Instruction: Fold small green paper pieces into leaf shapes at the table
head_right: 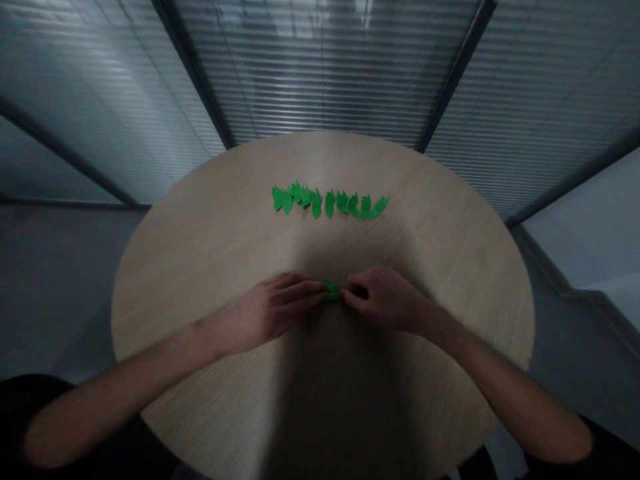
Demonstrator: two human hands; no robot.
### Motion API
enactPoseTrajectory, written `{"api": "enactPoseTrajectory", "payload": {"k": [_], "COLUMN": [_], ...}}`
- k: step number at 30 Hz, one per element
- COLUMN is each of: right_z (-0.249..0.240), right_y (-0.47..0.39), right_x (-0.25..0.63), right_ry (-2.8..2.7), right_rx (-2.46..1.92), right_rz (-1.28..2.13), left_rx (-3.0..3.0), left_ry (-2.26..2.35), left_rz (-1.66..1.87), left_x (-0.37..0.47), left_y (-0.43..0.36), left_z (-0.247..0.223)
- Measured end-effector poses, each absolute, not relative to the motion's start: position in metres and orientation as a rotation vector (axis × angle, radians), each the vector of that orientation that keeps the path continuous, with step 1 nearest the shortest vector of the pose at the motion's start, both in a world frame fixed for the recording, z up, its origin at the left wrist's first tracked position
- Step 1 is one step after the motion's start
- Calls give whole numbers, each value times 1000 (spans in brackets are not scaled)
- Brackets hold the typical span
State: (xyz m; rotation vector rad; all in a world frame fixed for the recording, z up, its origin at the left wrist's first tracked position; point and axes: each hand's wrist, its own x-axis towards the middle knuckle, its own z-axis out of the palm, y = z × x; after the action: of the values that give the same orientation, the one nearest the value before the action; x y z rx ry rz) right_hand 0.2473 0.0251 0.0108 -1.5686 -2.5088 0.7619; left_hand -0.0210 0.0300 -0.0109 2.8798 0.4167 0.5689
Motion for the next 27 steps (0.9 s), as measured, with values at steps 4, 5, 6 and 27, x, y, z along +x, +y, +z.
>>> {"api": "enactPoseTrajectory", "payload": {"k": [4,5,6,27], "right_z": [4,0,-4,-21], "right_y": [16,14,12,-10], "right_x": [246,246,246,267], "right_ry": [-2410,-2409,-2411,-2672], "right_rx": [-1535,-1427,-1298,-892], "right_rz": [419,325,245,200], "left_rx": [2935,2947,2955,2836], "left_ry": [466,485,500,580], "left_rz": [501,485,477,374], "left_x": [-19,-18,-18,-35], "left_y": [23,21,20,12], "left_z": [-7,-6,-6,-4]}}
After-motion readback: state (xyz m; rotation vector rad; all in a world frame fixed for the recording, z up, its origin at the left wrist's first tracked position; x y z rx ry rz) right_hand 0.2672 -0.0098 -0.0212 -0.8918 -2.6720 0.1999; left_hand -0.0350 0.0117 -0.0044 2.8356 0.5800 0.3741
